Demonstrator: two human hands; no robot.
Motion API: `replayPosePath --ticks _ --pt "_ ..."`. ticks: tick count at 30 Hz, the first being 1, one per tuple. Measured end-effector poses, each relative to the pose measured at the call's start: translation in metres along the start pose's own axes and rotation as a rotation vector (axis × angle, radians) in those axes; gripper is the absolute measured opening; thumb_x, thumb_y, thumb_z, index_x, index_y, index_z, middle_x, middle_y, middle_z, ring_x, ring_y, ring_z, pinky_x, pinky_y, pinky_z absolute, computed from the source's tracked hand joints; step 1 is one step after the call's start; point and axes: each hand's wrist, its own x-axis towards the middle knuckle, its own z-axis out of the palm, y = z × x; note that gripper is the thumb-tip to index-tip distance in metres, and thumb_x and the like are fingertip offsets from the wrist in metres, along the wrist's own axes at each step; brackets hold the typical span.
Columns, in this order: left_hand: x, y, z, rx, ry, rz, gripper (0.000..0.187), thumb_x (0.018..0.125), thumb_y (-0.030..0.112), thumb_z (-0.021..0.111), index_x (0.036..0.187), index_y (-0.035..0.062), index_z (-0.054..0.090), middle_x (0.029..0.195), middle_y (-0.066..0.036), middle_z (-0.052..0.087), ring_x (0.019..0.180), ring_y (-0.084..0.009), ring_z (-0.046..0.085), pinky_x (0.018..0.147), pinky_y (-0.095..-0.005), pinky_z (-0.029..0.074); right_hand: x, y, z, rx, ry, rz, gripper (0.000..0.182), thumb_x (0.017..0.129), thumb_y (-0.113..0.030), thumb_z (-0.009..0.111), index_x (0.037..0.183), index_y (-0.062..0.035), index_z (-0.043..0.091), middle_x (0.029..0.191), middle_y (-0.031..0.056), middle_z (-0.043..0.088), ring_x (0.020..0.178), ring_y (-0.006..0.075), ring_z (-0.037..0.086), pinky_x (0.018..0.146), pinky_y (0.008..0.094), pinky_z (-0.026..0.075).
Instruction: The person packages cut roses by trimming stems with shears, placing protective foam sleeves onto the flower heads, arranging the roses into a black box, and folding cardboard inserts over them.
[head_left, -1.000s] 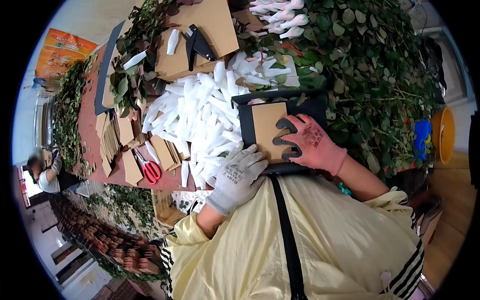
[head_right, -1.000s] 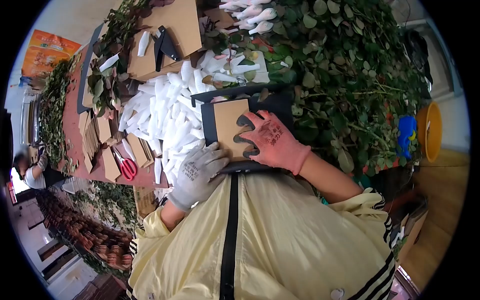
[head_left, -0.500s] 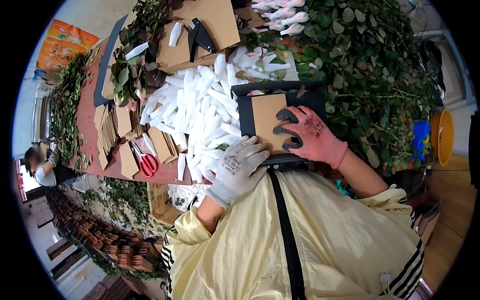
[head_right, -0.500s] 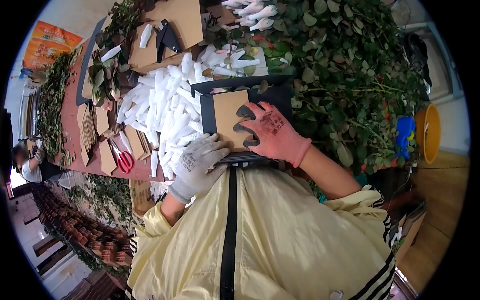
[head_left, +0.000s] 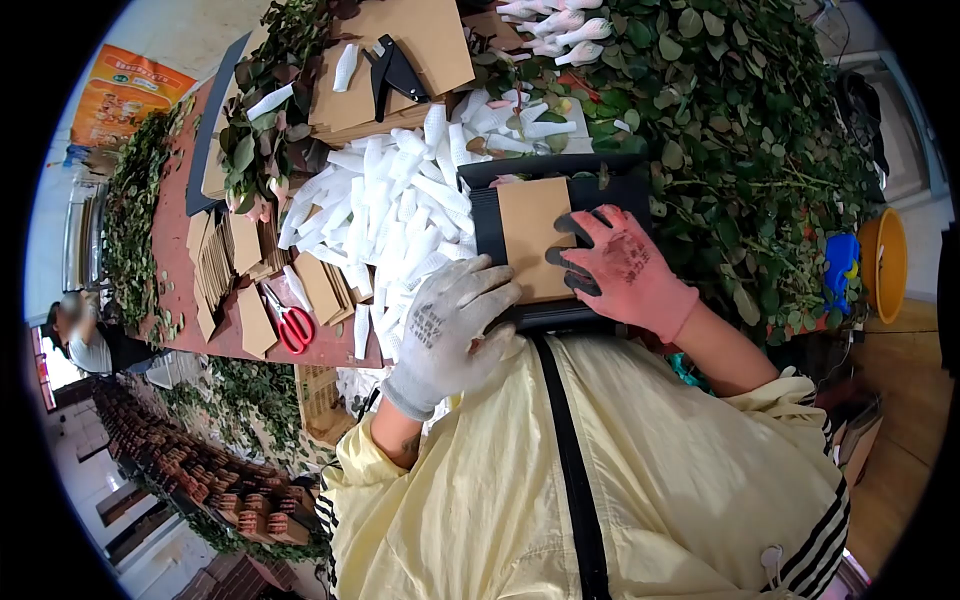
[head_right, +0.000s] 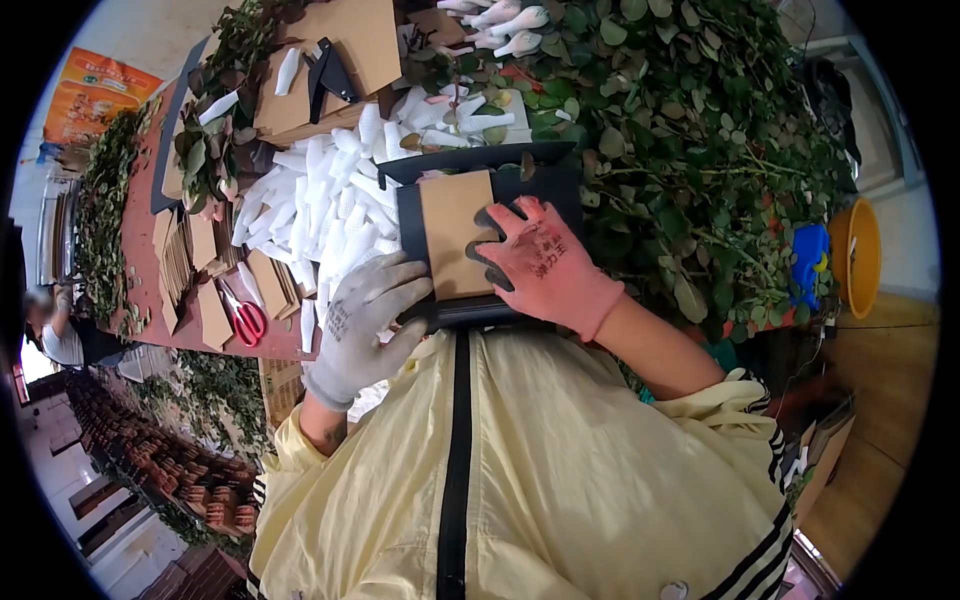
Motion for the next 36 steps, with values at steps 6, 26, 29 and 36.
replayPosePath --ticks 6,26,29,36 --pt "0.020 0.008 0.023 0.159 -0.211 -0.070 0.059 0.073 0.042 0.066 0.117 0.0051 0.054 0.130 -0.015 0.046 0.129 -0.0313 0.034 0.106 -0.0430 0.027 0.002 0.001 0.001 -0.065 -0.067 0.010 0.038 0.071 -0.030 0.070 0.106 -0.0184 0.061 0.130 0.0120 0.043 0.122 0.0357 0.036 0.103 0.0439 0.031" --pt "0.038 0.018 0.020 0.118 -0.304 -0.139 0.056 0.068 0.036 0.072 0.113 0.0054 0.060 0.124 -0.017 0.048 0.117 -0.0357 0.044 0.099 -0.0429 0.037 0.143 0.214 -0.189 -0.081 0.390 0.311 0.043 0.079 -0.019 0.059 0.120 -0.0082 0.053 0.116 0.0130 0.058 0.110 0.0312 0.053 0.097 0.0408 0.040" --pt "0.042 0.022 0.019 0.108 -0.305 -0.169 0.056 0.067 0.036 0.072 0.113 0.0063 0.060 0.124 -0.016 0.049 0.118 -0.0357 0.044 0.099 -0.0434 0.036 0.204 0.252 -0.174 -0.401 0.417 0.126 0.038 0.082 -0.021 0.054 0.119 -0.0093 0.053 0.116 0.0119 0.057 0.109 0.0297 0.053 0.097 0.0407 0.039" --pt "0.040 0.013 0.030 0.135 -0.281 -0.129 0.054 0.062 0.036 0.076 0.108 0.0114 0.062 0.123 -0.012 0.051 0.116 -0.0320 0.047 0.097 -0.0422 0.038 0.267 0.289 -0.135 -0.599 0.161 0.253 0.029 0.082 -0.016 0.042 0.106 -0.0106 0.057 0.116 0.0142 0.055 0.109 0.0317 0.051 0.092 0.0437 0.037"
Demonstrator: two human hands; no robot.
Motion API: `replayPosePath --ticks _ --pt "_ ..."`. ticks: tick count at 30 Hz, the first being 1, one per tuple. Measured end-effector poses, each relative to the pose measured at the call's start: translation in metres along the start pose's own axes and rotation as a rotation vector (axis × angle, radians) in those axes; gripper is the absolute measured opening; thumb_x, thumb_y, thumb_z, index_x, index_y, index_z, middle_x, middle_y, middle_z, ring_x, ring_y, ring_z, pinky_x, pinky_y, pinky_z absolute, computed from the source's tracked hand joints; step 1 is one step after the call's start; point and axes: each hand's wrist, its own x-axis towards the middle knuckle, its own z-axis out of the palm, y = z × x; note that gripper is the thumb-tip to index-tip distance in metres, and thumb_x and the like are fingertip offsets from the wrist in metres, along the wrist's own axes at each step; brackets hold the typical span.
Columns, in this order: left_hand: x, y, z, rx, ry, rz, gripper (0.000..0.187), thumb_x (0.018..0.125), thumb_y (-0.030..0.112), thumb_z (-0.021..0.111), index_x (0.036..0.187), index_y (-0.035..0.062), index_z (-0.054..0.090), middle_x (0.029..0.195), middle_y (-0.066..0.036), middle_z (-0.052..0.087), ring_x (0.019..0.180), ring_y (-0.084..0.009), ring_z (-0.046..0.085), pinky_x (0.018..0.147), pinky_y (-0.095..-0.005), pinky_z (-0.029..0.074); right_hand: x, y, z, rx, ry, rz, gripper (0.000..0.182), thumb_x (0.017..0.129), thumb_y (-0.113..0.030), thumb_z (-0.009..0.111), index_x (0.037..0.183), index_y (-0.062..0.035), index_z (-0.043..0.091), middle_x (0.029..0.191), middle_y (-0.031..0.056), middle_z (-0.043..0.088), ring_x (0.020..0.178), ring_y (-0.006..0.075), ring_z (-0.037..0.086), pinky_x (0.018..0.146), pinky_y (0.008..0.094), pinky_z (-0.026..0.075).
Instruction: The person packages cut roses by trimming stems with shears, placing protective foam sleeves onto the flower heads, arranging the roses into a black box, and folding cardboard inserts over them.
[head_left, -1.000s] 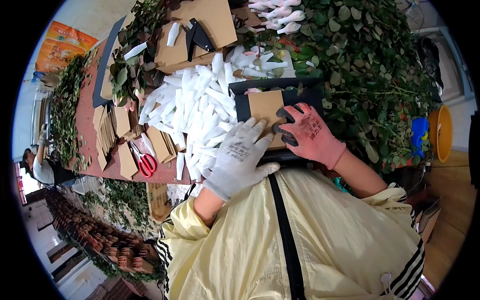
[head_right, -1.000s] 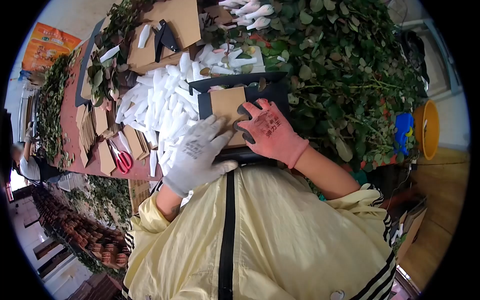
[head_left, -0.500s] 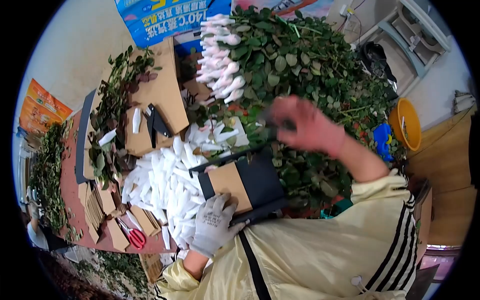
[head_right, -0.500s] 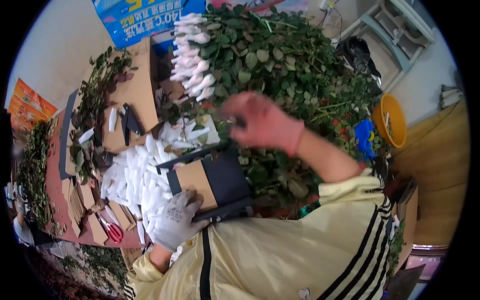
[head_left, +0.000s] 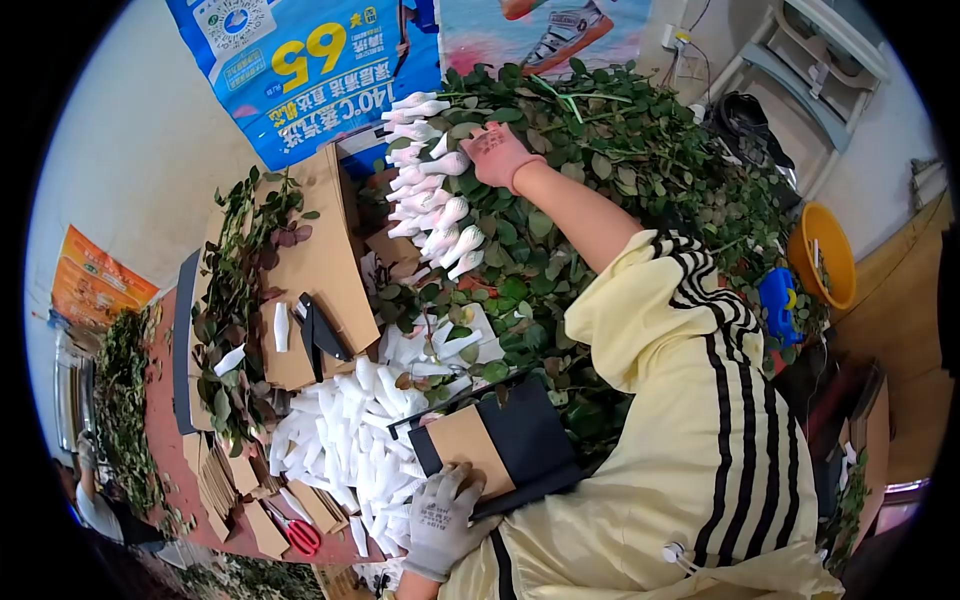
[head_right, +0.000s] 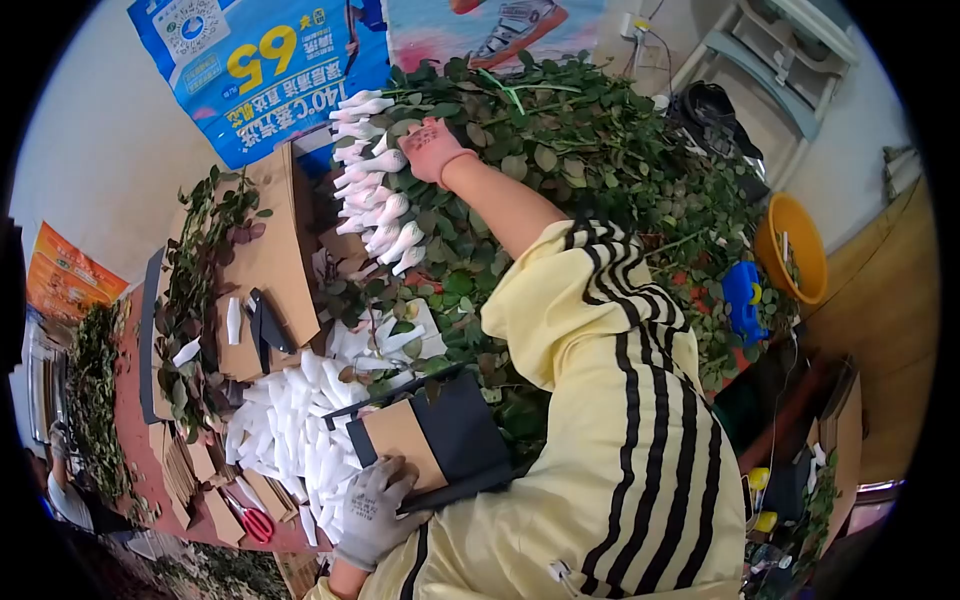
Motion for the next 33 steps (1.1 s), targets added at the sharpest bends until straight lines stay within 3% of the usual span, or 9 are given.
replayPosePath --ticks 3,5,8,10,11,13,15,17,33 --pt "-0.004 -0.001 0.004 -0.013 0.019 -0.006 0.055 0.060 0.035 0.077 0.108 0.0120 0.062 0.122 -0.011 0.052 0.116 -0.0318 0.047 0.096 -0.0423 0.038 -0.019 0.009 -0.008 -0.019 0.064 -0.031 0.029 0.078 -0.014 0.044 0.103 -0.0105 0.059 0.115 0.0130 0.055 0.109 0.0314 0.051 0.093 0.0439 0.037" --pt "-0.002 -0.001 0.003 -0.025 0.027 -0.012 0.056 0.059 0.034 0.078 0.108 0.0119 0.062 0.121 -0.011 0.052 0.116 -0.0320 0.047 0.096 -0.0425 0.039 -0.029 0.020 -0.040 -0.109 0.173 -0.001 0.025 0.073 -0.013 0.046 0.093 -0.0120 0.061 0.097 0.0091 0.059 0.098 0.0245 0.055 0.083 0.0335 0.042" --pt "-0.004 -0.003 0.005 -0.055 0.069 -0.031 0.055 0.059 0.033 0.078 0.108 0.0113 0.062 0.121 -0.011 0.052 0.115 -0.0324 0.048 0.096 -0.0429 0.039 -0.019 0.082 -0.056 -0.047 0.997 -0.052 0.026 0.070 -0.016 0.053 0.094 -0.0081 0.057 0.090 0.0108 0.057 0.091 0.0269 0.056 0.083 0.0392 0.043" --pt "-0.003 -0.003 0.005 -0.068 0.065 -0.030 0.055 0.059 0.032 0.078 0.107 0.0108 0.062 0.121 -0.012 0.052 0.115 -0.0330 0.048 0.096 -0.0431 0.039 -0.016 0.124 -0.087 0.460 0.823 0.050 0.035 0.078 -0.019 0.059 0.109 -0.0043 0.054 0.109 0.0154 0.061 0.098 0.0295 0.060 0.087 0.0375 0.044" --pt "-0.002 -0.004 0.005 -0.070 0.060 -0.043 0.055 0.059 0.032 0.078 0.107 0.0108 0.062 0.121 -0.012 0.052 0.115 -0.0330 0.048 0.096 -0.0431 0.039 -0.009 0.115 -0.090 0.024 1.306 -0.058 0.040 0.076 -0.001 0.056 0.115 -0.0010 0.050 0.090 0.0177 0.059 0.083 0.0322 0.059 0.081 0.0395 0.047" --pt "-0.001 -0.005 0.006 -0.099 0.043 -0.044 0.055 0.059 0.032 0.078 0.107 0.0105 0.062 0.121 -0.012 0.052 0.115 -0.0334 0.048 0.096 -0.0431 0.039 -0.002 0.107 -0.092 0.014 1.133 -0.163 0.045 0.074 -0.002 0.061 0.117 -0.0029 0.046 0.087 0.0184 0.054 0.076 0.0378 0.055 0.078 0.0449 0.046" --pt "-0.001 -0.004 0.006 -0.094 0.039 -0.056 0.056 0.058 0.031 0.078 0.107 0.0106 0.062 0.121 -0.011 0.052 0.114 -0.0336 0.048 0.096 -0.0432 0.039 0.001 0.086 -0.085 0.012 0.457 -0.138 0.048 0.074 -0.005 0.062 0.119 -0.0021 0.044 0.098 0.0192 0.055 0.078 0.0372 0.056 0.076 0.0446 0.047" --pt "-0.001 -0.005 0.005 -0.075 0.051 -0.042 0.050 0.063 0.033 0.075 0.106 0.0101 0.063 0.120 -0.011 0.053 0.115 -0.0310 0.048 0.092 -0.0428 0.041 0.012 0.079 -0.028 -0.191 0.304 -0.152 0.044 0.083 -0.029 0.055 0.123 -0.0106 0.049 0.122 0.0105 0.054 0.113 0.0261 0.051 0.097 0.0375 0.037" --pt "0.000 -0.013 0.005 -0.131 0.082 -0.024 0.048 0.061 0.032 0.076 0.102 0.0105 0.063 0.119 -0.010 0.055 0.113 -0.0305 0.050 0.092 -0.0423 0.041 0.060 0.053 -0.018 -0.103 -0.307 0.201 0.044 0.077 -0.025 0.049 0.118 -0.0117 0.056 0.124 0.0160 0.055 0.113 0.0307 0.054 0.096 0.0427 0.043"
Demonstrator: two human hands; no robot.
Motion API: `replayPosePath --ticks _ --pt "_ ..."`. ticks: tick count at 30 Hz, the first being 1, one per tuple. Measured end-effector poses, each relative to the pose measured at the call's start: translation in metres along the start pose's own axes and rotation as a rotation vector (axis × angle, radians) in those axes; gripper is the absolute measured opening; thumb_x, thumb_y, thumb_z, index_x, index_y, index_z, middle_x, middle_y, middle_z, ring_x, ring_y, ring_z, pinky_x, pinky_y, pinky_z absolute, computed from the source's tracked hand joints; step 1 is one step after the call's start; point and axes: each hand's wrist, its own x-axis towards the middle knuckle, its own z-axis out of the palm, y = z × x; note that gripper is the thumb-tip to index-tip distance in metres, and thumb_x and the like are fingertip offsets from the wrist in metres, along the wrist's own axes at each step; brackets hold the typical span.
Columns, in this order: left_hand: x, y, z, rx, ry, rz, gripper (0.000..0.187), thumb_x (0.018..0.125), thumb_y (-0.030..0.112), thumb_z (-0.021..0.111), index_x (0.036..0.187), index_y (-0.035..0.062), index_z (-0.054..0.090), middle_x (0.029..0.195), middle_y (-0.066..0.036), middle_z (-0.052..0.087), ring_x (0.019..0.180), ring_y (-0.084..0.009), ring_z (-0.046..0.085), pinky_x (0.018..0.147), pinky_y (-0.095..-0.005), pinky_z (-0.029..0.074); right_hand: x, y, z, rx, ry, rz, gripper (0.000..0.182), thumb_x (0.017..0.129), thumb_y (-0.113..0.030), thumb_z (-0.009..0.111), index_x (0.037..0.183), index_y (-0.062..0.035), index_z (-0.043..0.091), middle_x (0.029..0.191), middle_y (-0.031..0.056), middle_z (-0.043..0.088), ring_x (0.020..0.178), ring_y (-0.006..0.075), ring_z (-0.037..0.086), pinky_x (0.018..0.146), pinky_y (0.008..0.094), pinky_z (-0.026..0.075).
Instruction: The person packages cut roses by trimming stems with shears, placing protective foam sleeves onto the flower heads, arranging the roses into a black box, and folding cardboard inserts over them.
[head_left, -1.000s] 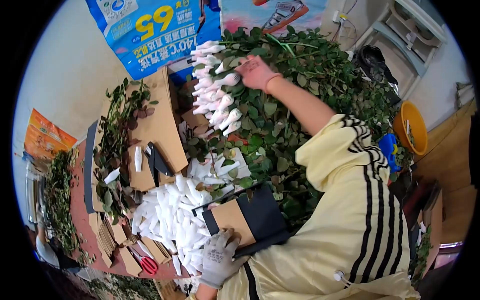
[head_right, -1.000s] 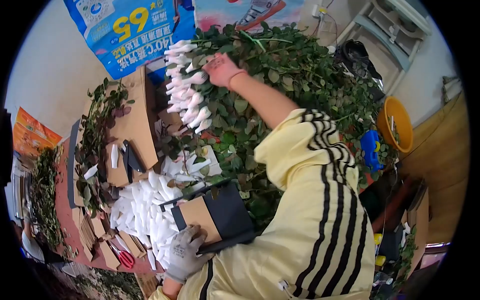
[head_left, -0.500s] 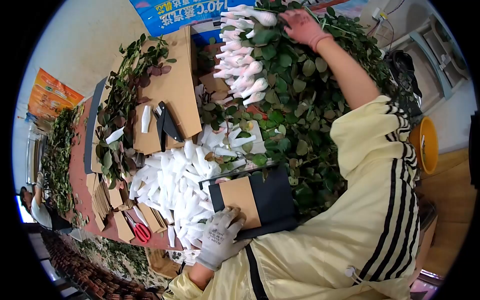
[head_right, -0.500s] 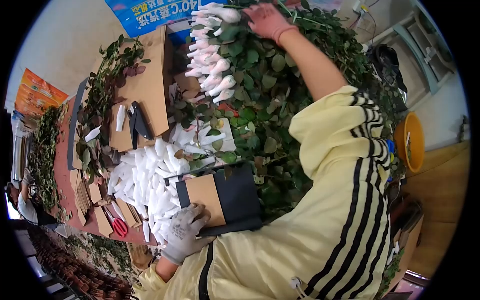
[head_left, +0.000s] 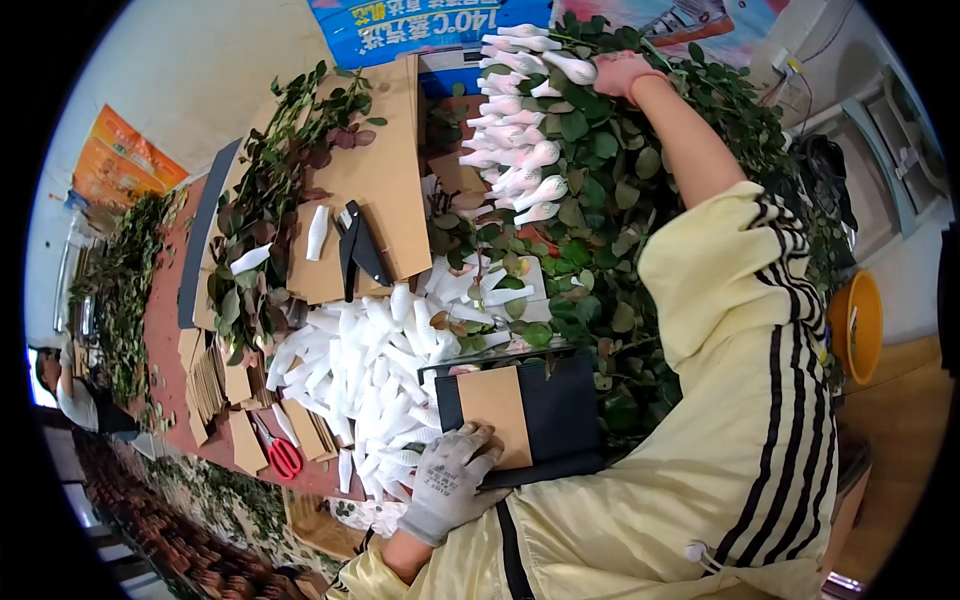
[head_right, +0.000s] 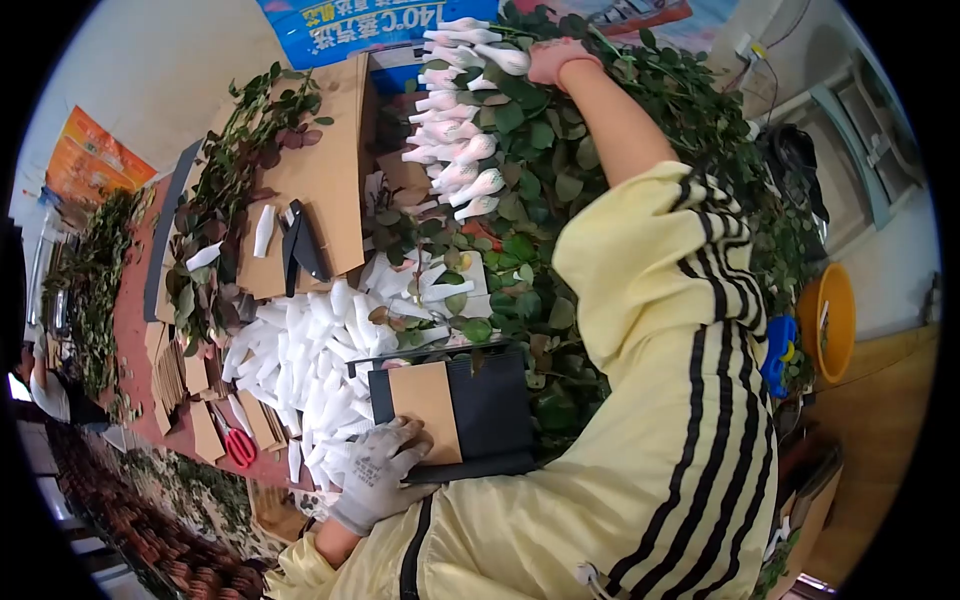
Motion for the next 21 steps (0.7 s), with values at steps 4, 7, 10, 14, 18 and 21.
replayPosePath --ticks 4,7,10,14,18,21 --pt "-0.001 0.002 0.002 -0.010 -0.006 -0.013 0.049 0.060 0.033 0.076 0.102 0.0102 0.063 0.119 -0.010 0.055 0.114 -0.0304 0.049 0.093 -0.0424 0.040 -0.049 0.028 -0.014 0.102 0.289 -0.119 0.041 0.079 -0.030 0.053 0.113 -0.0090 0.058 0.112 0.0183 0.061 0.105 0.0343 0.057 0.090 0.0413 0.045" --pt "-0.003 0.006 -0.002 0.018 -0.025 -0.006 0.052 0.061 0.034 0.076 0.105 0.0097 0.062 0.120 -0.010 0.054 0.116 -0.0301 0.048 0.093 -0.0422 0.040 -0.070 0.092 -0.031 0.280 0.674 0.041 0.041 0.080 -0.037 0.056 0.106 -0.0061 0.062 0.100 0.0204 0.063 0.101 0.0374 0.057 0.086 0.0420 0.045" --pt "-0.005 0.007 0.000 0.043 -0.015 0.016 0.054 0.062 0.035 0.076 0.108 0.0102 0.061 0.122 -0.010 0.053 0.116 -0.0299 0.047 0.093 -0.0419 0.041 -0.102 0.213 -0.059 0.433 0.923 0.361 0.042 0.082 -0.039 0.056 0.104 -0.0039 0.063 0.101 0.0208 0.063 0.100 0.0377 0.058 0.085 0.0420 0.045" --pt "-0.009 0.005 0.002 0.065 -0.009 0.030 0.055 0.062 0.036 0.076 0.108 0.0100 0.061 0.122 -0.009 0.052 0.118 -0.0305 0.046 0.095 -0.0418 0.040 -0.209 0.307 -0.118 0.192 1.422 0.567 0.032 0.081 -0.032 0.051 0.095 -0.0067 0.065 0.105 0.0142 0.064 0.096 0.0353 0.059 0.083 0.0430 0.047" --pt "-0.014 0.003 0.006 0.083 0.021 0.055 0.055 0.063 0.039 0.076 0.107 0.0102 0.064 0.123 -0.009 0.052 0.118 -0.0303 0.045 0.098 -0.0409 0.037 -0.309 0.371 -0.157 -0.036 1.163 0.993 0.043 0.082 -0.040 0.050 0.111 -0.0095 0.059 0.115 0.0098 0.059 0.106 0.0301 0.054 0.089 0.0429 0.043" --pt "-0.015 0.004 0.008 0.093 0.039 0.054 0.054 0.063 0.039 0.076 0.107 0.0102 0.064 0.124 -0.009 0.051 0.120 -0.0296 0.044 0.099 -0.0406 0.036 -0.354 0.357 -0.176 -0.102 0.993 1.119 0.054 0.082 -0.046 0.050 0.123 -0.0117 0.055 0.122 0.0065 0.056 0.114 0.0262 0.050 0.093 0.0428 0.041"
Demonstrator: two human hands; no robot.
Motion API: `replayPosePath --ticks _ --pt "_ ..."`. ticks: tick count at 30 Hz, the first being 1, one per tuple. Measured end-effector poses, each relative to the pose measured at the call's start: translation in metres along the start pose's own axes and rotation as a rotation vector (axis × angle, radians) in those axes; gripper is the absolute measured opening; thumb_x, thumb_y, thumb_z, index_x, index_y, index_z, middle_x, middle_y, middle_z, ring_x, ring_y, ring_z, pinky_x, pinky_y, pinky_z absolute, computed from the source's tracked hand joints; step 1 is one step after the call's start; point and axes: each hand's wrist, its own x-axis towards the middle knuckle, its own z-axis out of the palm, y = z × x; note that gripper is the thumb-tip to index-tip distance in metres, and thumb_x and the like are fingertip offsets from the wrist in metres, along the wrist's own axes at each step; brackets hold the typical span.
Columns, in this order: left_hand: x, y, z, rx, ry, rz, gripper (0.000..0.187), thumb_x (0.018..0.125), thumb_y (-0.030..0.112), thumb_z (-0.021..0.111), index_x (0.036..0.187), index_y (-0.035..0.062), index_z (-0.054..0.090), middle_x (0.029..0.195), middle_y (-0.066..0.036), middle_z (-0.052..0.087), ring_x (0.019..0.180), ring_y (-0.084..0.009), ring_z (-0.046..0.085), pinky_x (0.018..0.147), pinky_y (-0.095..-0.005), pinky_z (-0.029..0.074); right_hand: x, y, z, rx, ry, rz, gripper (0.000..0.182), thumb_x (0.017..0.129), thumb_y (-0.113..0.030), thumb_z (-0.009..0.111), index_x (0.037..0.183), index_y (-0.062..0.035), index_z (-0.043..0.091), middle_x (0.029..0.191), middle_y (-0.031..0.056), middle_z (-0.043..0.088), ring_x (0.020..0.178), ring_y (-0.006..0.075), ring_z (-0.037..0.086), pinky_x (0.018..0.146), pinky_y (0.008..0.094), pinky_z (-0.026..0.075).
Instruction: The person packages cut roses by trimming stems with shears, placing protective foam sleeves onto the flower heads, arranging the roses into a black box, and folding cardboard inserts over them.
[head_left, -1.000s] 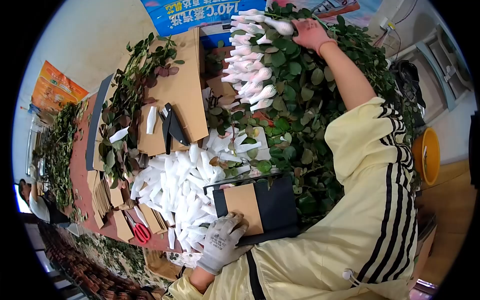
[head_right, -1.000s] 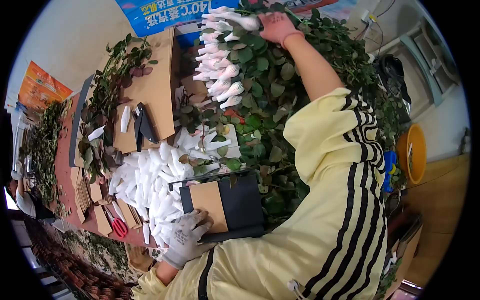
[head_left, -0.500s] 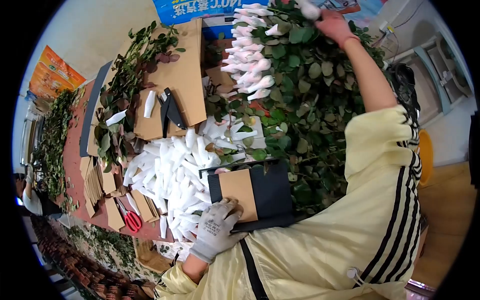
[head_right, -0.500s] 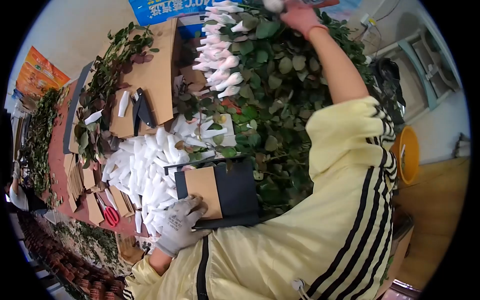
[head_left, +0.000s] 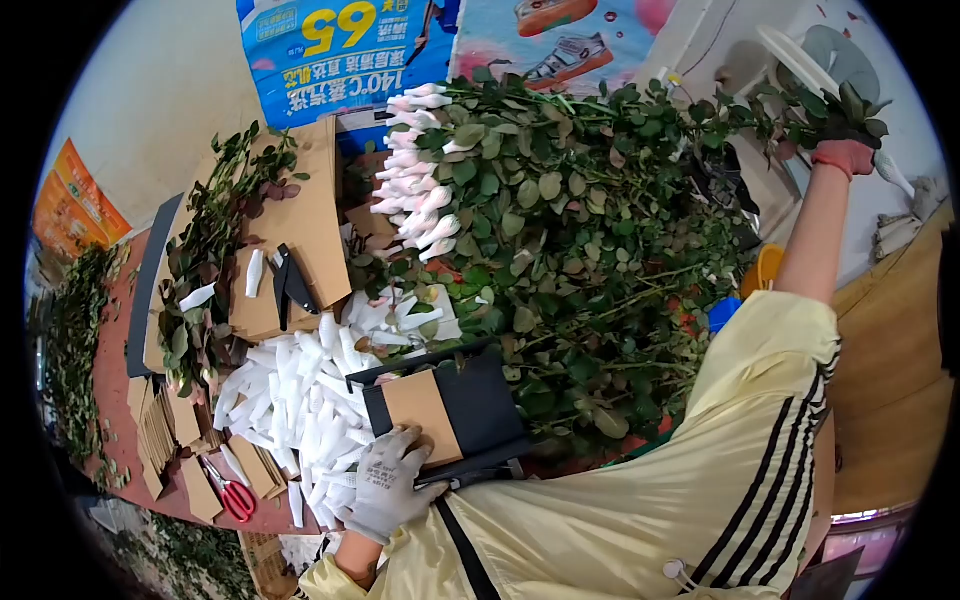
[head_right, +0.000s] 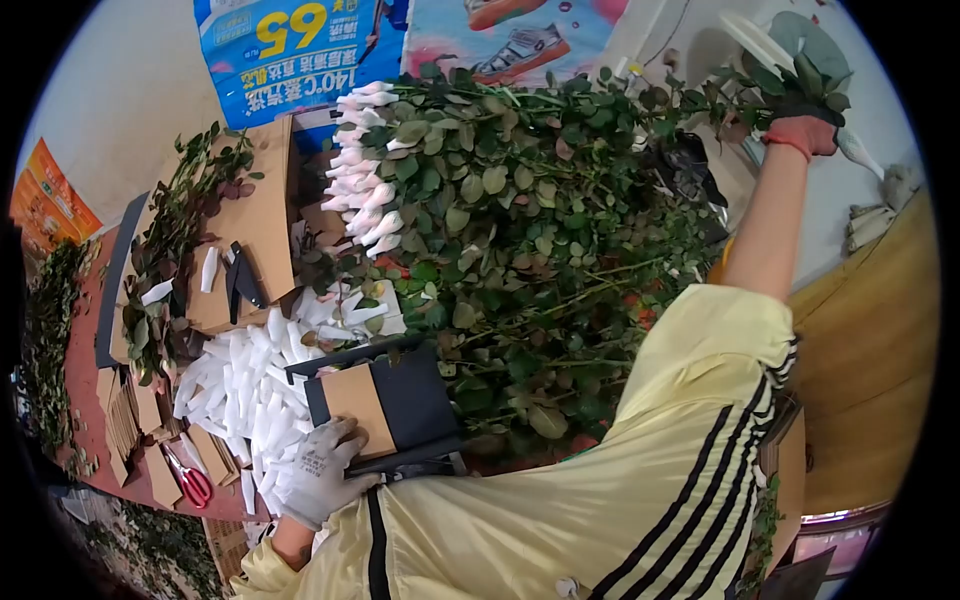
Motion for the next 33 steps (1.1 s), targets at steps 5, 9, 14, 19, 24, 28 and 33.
replayPosePath --ticks 5,9,14,19,24,28,33 --pt "-0.003 -0.002 0.005 -0.005 0.011 0.013 0.054 0.063 0.037 0.077 0.107 0.0088 0.064 0.124 -0.011 0.051 0.120 -0.0310 0.043 0.099 -0.0412 0.036 -0.024 0.017 0.065 0.427 0.530 -0.348 0.045 0.082 -0.038 0.058 0.116 -0.0089 0.057 0.109 0.0064 0.063 0.097 0.0214 0.058 0.079 0.0360 0.046" --pt "-0.003 -0.004 0.007 -0.010 0.026 0.030 0.054 0.062 0.036 0.077 0.106 0.0074 0.064 0.124 -0.012 0.051 0.120 -0.0322 0.043 0.099 -0.0417 0.035 -0.032 -0.016 0.120 0.902 0.229 0.024 0.032 0.085 -0.021 0.053 0.113 -0.0072 0.061 0.114 0.0097 0.060 0.108 0.0224 0.054 0.081 0.0428 0.046" --pt "-0.005 0.002 0.004 -0.039 0.002 -0.009 0.054 0.061 0.032 0.077 0.107 0.0070 0.063 0.124 -0.014 0.052 0.120 -0.0331 0.044 0.102 -0.0422 0.033 0.017 0.056 0.023 -0.341 -0.031 0.035 0.053 0.078 -0.048 0.057 0.122 -0.0166 0.057 0.127 0.0102 0.053 0.115 0.0279 0.053 0.085 0.0439 0.048" --pt "0.001 0.001 0.003 -0.060 -0.033 0.004 0.054 0.061 0.032 0.077 0.107 0.0065 0.064 0.125 -0.015 0.051 0.120 -0.0337 0.043 0.102 -0.0421 0.033 0.005 0.046 -0.063 0.303 0.430 -0.272 0.046 0.084 -0.034 0.049 0.120 -0.0062 0.054 0.117 0.0134 0.056 0.099 0.0273 0.056 0.083 0.0421 0.048" --pt "-0.001 0.005 -0.007 -0.027 -0.053 0.015 0.054 0.065 0.033 0.075 0.110 0.0055 0.062 0.127 -0.016 0.050 0.121 -0.0349 0.043 0.102 -0.0427 0.033 -0.090 -0.041 -0.014 1.596 0.410 -0.123 0.029 0.087 -0.010 0.049 0.111 0.0040 0.056 0.102 0.0086 0.061 0.082 0.0165 0.057 0.073 0.0301 0.047" --pt "-0.005 -0.003 -0.005 -0.059 -0.071 0.058 0.053 0.073 0.039 0.068 0.113 0.0050 0.060 0.127 -0.017 0.048 0.124 -0.0357 0.040 0.101 -0.0429 0.034 -0.098 -0.050 -0.034 1.614 0.183 -0.375 0.023 0.084 -0.007 0.054 0.103 0.0062 0.057 0.095 0.0116 0.064 0.079 0.0205 0.059 0.074 0.0310 0.046" --pt "0.000 0.002 -0.012 -0.061 -0.082 0.058 0.052 0.075 0.039 0.066 0.114 0.0045 0.059 0.127 -0.017 0.048 0.123 -0.0365 0.040 0.101 -0.0438 0.034 -0.080 -0.044 -0.045 1.603 0.328 -0.404 0.034 0.083 -0.013 0.060 0.110 0.0052 0.053 0.101 0.0130 0.062 0.094 0.0234 0.059 0.087 0.0348 0.045"
